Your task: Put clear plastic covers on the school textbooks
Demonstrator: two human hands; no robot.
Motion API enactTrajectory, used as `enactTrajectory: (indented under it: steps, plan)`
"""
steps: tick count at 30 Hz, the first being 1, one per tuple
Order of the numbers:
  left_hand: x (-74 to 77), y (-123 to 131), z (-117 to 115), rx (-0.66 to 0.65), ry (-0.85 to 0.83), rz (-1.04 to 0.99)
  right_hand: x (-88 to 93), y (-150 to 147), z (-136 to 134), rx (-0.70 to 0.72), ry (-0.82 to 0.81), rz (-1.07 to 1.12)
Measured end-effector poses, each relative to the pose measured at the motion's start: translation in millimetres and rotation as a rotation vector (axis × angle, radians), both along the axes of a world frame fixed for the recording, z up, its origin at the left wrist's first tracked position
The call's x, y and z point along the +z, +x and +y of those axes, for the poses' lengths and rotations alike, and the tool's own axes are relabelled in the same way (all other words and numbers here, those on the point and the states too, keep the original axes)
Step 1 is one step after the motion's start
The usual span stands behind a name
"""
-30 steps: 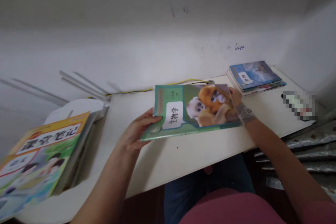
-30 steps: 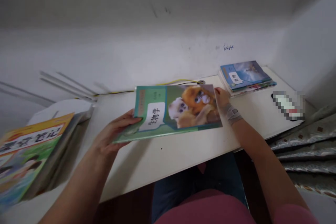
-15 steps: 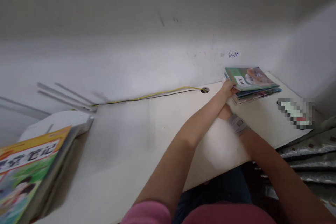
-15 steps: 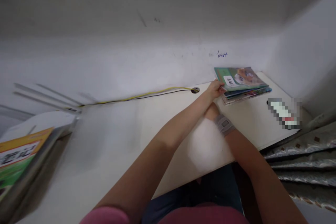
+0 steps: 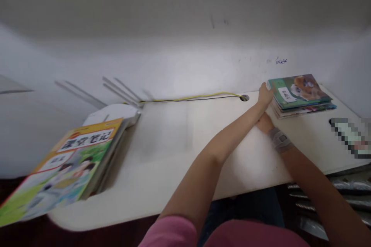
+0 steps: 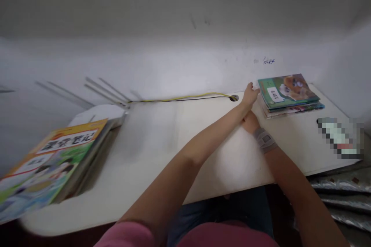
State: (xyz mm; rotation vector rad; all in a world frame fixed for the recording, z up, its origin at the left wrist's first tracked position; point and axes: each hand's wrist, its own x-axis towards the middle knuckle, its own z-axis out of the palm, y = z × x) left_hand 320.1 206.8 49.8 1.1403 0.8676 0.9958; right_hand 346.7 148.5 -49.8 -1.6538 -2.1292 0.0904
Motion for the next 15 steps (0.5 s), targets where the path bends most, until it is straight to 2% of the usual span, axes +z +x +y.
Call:
enactTrajectory:
  steps: [2, 4, 6, 8, 10, 12, 15]
  plan:
    - [2.9, -53.6, -13.3, -0.007, 0.13, 0.051, -1.0, 1.1, -0.8, -0.013, 0.028, 0.016]
    - [0.9, -121.0, -31.8, -0.126, 0.489, 0.323, -1.9, 2.0, -1.6, -0.009, 0.05, 0.036]
    - [-5.7, -192.4, -52.7, -0.108, 0.68, 0.623, -2.6, 2.6, -2.2, 0.0, 0.064, 0.054]
    - [-15.4, -256.6, -72.5, 0.037, 0.681, 0.942, -3.4, 3.1, -2.9, 0.003, 0.069, 0.066]
    - [-26.8, -305.2, -89.2, 0.165, 0.539, 1.259, -4.4, 3.9, -4.0, 0.001, 0.07, 0.071]
    - [-38.3, -336.1, -102.4, 0.223, 0.393, 1.422, -5.4, 5.2, -6.0, 0.006, 0.066, 0.068]
    - [-50.7, -357.8, -116.0, 0.239, 0.329, 1.442, -5.7, 7.2, -10.0, 0.033, 0.048, 0.053]
